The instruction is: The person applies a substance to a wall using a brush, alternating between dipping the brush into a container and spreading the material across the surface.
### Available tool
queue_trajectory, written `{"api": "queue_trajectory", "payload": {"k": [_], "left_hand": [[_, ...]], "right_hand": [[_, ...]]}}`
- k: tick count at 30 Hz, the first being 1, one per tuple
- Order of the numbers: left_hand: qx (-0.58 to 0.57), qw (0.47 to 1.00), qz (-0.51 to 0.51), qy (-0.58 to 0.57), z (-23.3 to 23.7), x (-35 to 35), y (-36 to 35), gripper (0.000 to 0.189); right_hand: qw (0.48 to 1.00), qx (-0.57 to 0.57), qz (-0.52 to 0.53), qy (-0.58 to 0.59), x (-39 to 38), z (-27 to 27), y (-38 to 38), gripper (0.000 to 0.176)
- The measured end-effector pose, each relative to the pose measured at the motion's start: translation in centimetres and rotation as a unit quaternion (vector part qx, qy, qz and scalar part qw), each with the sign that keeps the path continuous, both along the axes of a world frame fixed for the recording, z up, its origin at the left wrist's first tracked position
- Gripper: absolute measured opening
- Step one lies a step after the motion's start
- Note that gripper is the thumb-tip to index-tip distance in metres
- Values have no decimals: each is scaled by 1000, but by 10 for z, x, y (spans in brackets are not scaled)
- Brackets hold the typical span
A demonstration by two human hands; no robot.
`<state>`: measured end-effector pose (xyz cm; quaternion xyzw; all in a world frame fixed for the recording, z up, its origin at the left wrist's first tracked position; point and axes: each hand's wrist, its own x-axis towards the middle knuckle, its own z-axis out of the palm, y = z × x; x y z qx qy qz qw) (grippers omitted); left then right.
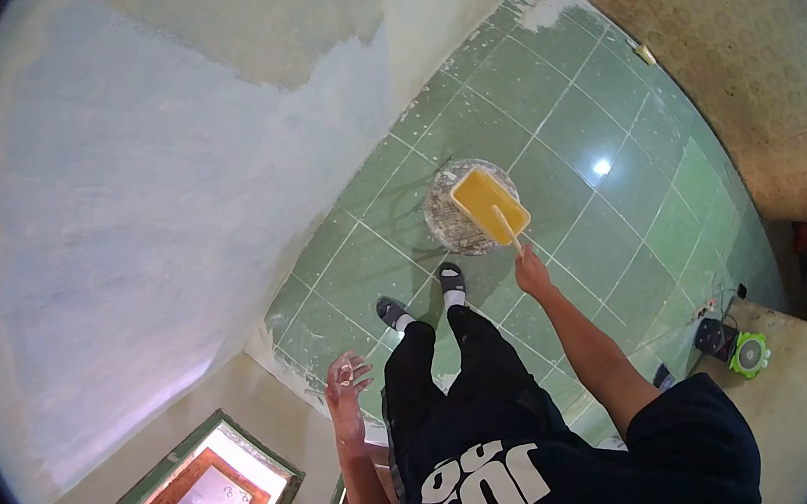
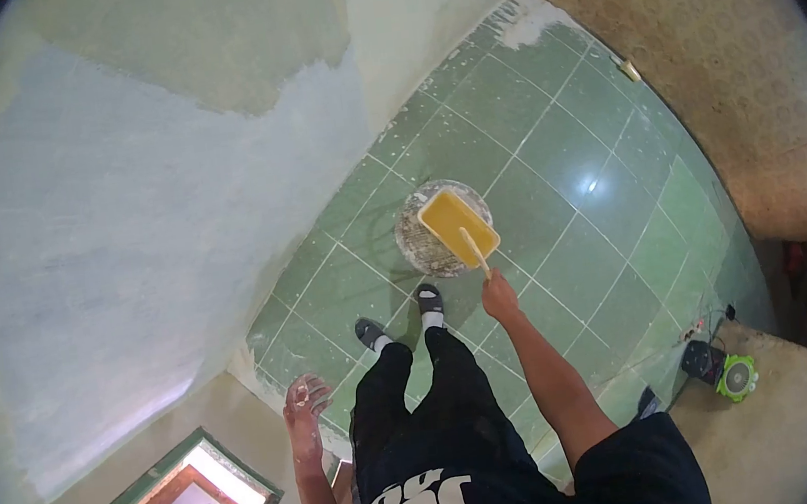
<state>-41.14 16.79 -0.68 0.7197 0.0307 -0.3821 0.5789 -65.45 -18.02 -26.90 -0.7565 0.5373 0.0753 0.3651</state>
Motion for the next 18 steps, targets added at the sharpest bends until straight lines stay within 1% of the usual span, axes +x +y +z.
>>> {"api": "queue_trajectory", "payload": {"k": [1, 3, 6, 9, 11, 12, 17, 18], "left_hand": [[-2, 1000, -2, 1, -1, -1, 0, 47], [-3, 1000, -6, 0, -3, 0, -4, 48], [10, 1000, -13, 3, 0, -2, -9, 49], [21, 1000, -17, 4, 8, -3, -19, 49], [21, 999, -29, 2, 10, -4, -22, 50], [21, 999, -30, 0, 11, -4, -23, 50], [8, 999, -45, -11, 15, -6, -30, 50], [7, 999, -48, -13, 12, -1, -34, 50]], "right_hand": [[1000, 0, -6, 2, 2, 2, -1, 27], [998, -42, -11, -40, 10, 8, -5, 25], [998, -29, -46, -38, 12, 18, -4, 28], [999, -10, -48, -11, 7, 22, -7, 30], [998, -25, -55, -34, 4, 27, -7, 30], [996, -39, -59, -53, 0, 26, -5, 31], [996, -46, -54, -45, -20, 10, 0, 35], [997, -48, -47, -48, -14, 11, -2, 36]]}}
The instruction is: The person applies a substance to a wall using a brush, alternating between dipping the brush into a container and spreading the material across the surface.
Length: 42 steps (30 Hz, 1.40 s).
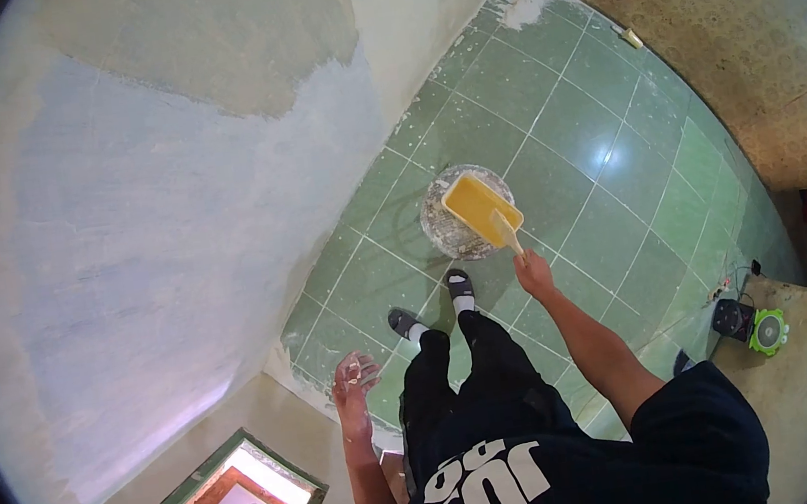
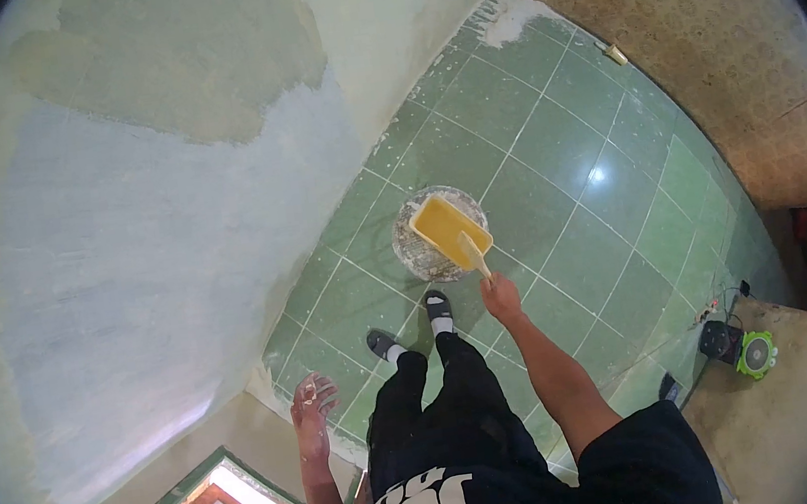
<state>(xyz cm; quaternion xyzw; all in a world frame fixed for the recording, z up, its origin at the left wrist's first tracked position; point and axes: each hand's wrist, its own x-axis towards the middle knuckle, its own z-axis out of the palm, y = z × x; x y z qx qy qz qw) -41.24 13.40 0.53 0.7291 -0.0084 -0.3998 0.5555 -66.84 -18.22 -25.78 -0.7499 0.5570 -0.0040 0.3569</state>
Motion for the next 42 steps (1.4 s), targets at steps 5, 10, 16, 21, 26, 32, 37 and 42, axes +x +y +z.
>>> {"api": "queue_trajectory", "payload": {"k": [5, 10, 16, 21, 26, 32, 37, 42], "left_hand": [[11, 1000, -1, 9, 2, -1, -10, 50], [18, 1000, -10, 5, 2, -5, -17, 50], [15, 1000, -23, -1, 5, -7, -16, 51], [14, 999, -34, -4, 3, -4, -19, 52], [13, 999, -41, 2, -1, 0, -21, 51], [6, 999, -46, 0, -3, 1, -22, 50], [4, 999, -38, 3, 2, 4, -25, 47], [1, 999, -39, 7, -3, 4, -23, 47]], "right_hand": [[1000, 23, -8, 9, 4, 7, 1, 45], [1000, -15, 9, -5, 2, 9, 5, 54], [1000, 9, -22, 11, 0, 14, 5, 51], [999, 14, -34, 9, -3, 11, 3, 49], [999, -2, -35, 5, -2, 11, 5, 48], [999, -2, -34, 4, -2, 9, 7, 50], [999, 5, -42, 13, 0, 14, 7, 51], [999, -2, -34, 0, 0, 12, 7, 50]]}}
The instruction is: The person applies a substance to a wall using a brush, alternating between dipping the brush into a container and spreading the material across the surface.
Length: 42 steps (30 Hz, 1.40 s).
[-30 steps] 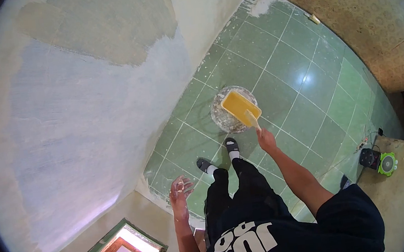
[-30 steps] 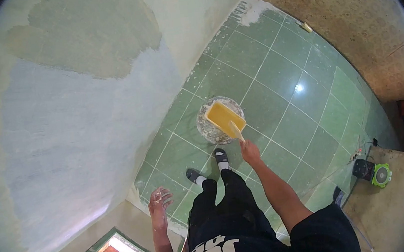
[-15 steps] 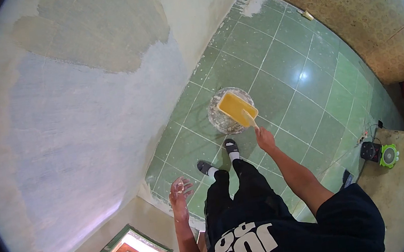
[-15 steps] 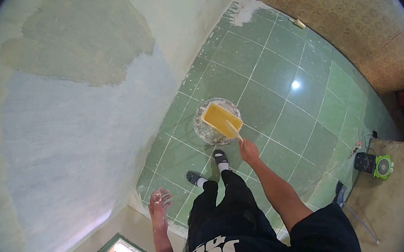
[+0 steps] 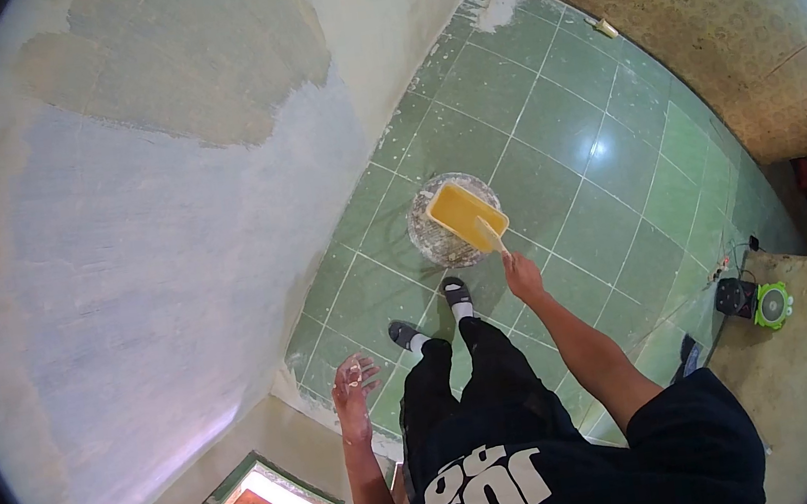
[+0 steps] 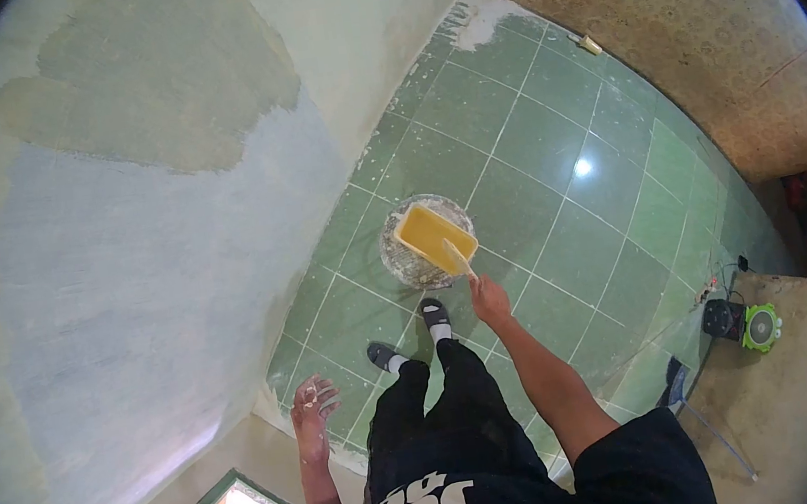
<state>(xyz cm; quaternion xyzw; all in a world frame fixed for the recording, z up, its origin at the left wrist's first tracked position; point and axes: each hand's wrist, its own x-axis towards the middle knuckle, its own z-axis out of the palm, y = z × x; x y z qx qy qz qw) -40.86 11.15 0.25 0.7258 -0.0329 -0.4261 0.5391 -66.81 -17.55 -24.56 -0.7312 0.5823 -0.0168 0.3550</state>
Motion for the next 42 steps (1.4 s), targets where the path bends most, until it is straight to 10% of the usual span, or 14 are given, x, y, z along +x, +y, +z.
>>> {"api": "queue_trajectory", "payload": {"k": [42], "left_hand": [[10, 1000, 16, 0, 2, -4, 13, 48]], "right_hand": [[999, 10, -20, -46, 5, 11, 1, 38]]}}
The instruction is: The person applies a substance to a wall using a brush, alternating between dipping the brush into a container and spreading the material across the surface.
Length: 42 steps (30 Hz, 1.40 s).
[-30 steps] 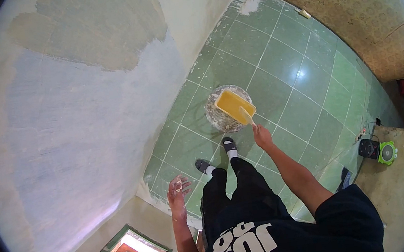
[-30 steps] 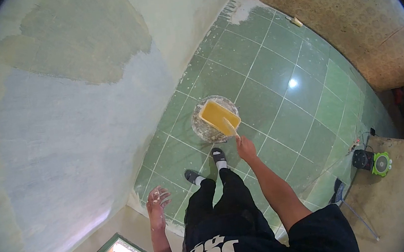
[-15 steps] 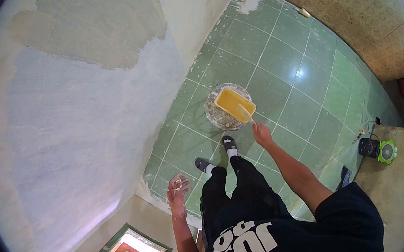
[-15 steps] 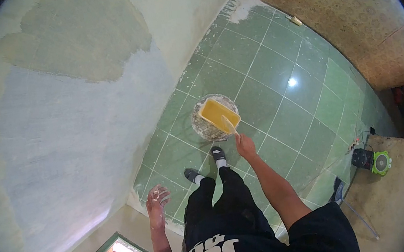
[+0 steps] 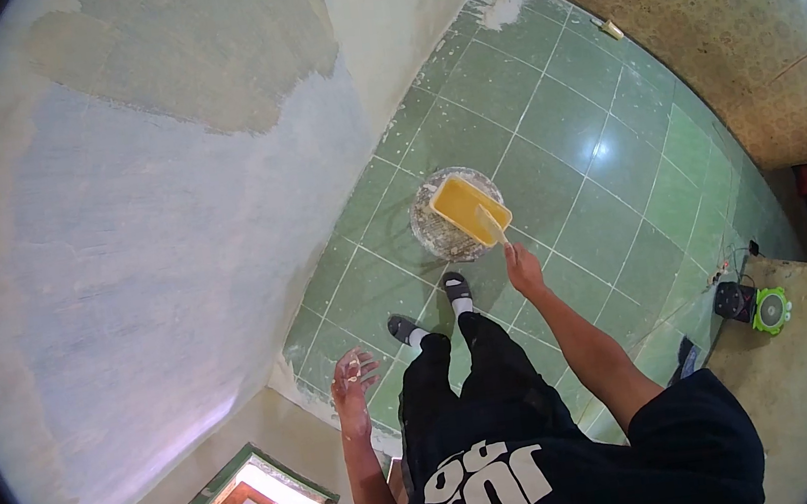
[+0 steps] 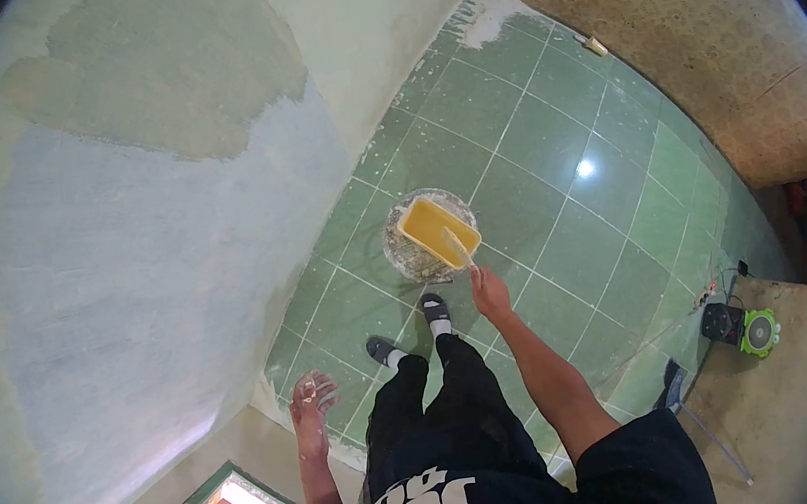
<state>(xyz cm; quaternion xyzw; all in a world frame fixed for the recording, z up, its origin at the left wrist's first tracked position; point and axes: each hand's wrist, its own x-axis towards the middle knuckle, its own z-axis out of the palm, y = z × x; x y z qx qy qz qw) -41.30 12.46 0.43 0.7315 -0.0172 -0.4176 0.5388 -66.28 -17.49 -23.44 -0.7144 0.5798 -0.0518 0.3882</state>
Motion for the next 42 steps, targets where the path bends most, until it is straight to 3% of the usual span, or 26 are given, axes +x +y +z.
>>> {"api": "queue_trajectory", "payload": {"k": [3, 7, 13, 19, 21, 25, 42], "left_hand": [[-18, 1000, 1, -5, 0, 0, -2, 48], [-24, 1000, -8, -11, 1, 2, -5, 47], [-5, 1000, -15, -12, 2, 4, -9, 52], [-14, 1000, -18, -15, 2, 4, -8, 51], [-13, 1000, -19, -15, 2, 4, -9, 51], [-9, 1000, -18, -11, 1, 4, -9, 50], [-17, 1000, -15, -15, 5, 11, -10, 51]], "right_hand": [[996, -43, 5, -78, 2, 10, 2, 29], [995, -47, 0, -88, 1, 13, 5, 27], [1000, 15, 0, -17, 0, 19, 8, 30], [994, -93, -1, -61, -11, -10, 11, 34], [998, -51, 24, 18, -14, -13, 9, 39], [998, -14, 22, 49, -11, -4, 4, 42], [998, -32, 49, 29, -14, -10, 9, 27]]}}
